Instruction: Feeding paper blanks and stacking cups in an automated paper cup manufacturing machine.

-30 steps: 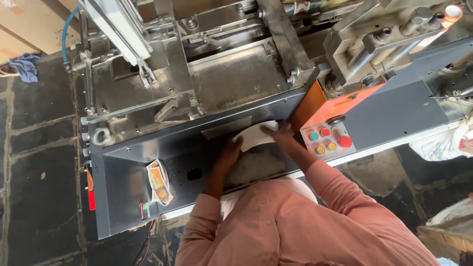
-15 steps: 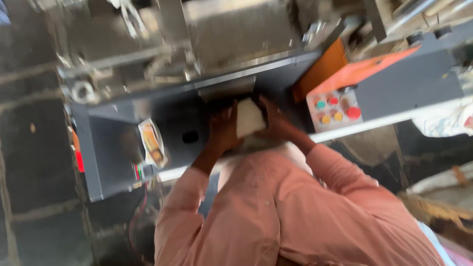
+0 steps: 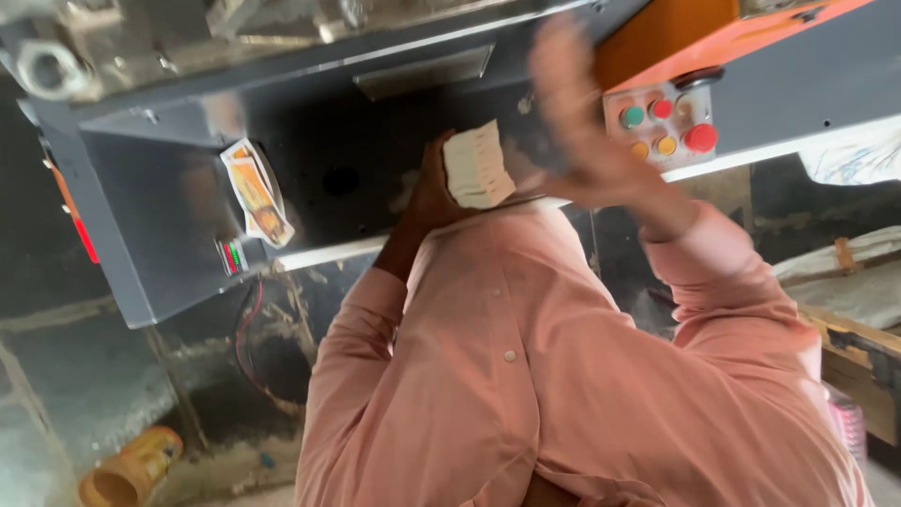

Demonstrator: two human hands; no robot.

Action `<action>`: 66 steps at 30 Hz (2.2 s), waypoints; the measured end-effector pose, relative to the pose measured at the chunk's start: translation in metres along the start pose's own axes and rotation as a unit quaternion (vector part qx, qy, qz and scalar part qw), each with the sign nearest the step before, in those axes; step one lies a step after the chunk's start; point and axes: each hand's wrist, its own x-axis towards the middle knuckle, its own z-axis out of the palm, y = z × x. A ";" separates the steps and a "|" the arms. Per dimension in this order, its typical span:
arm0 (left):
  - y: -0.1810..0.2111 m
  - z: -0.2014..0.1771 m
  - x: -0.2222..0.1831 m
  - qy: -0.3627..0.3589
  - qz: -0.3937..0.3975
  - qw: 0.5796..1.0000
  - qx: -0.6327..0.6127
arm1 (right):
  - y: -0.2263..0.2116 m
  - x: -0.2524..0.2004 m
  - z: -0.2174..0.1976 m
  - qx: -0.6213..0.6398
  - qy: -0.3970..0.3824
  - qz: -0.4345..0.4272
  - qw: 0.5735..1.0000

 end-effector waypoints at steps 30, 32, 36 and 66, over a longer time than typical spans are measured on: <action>0.048 -0.040 -0.004 -0.039 0.064 0.942 0.328 | -0.010 0.021 0.059 0.032 -0.024 0.176 0.984; 0.046 -0.040 -0.005 -0.026 0.016 0.981 0.190 | -0.036 0.037 0.022 0.048 -0.034 0.208 0.976; 0.020 -0.019 -0.009 0.005 0.025 0.995 0.095 | -0.033 0.029 0.050 0.025 0.035 0.061 0.997; 0.081 -0.038 -0.015 0.042 0.013 0.947 0.318 | -0.011 0.045 0.115 -0.104 0.025 0.074 0.991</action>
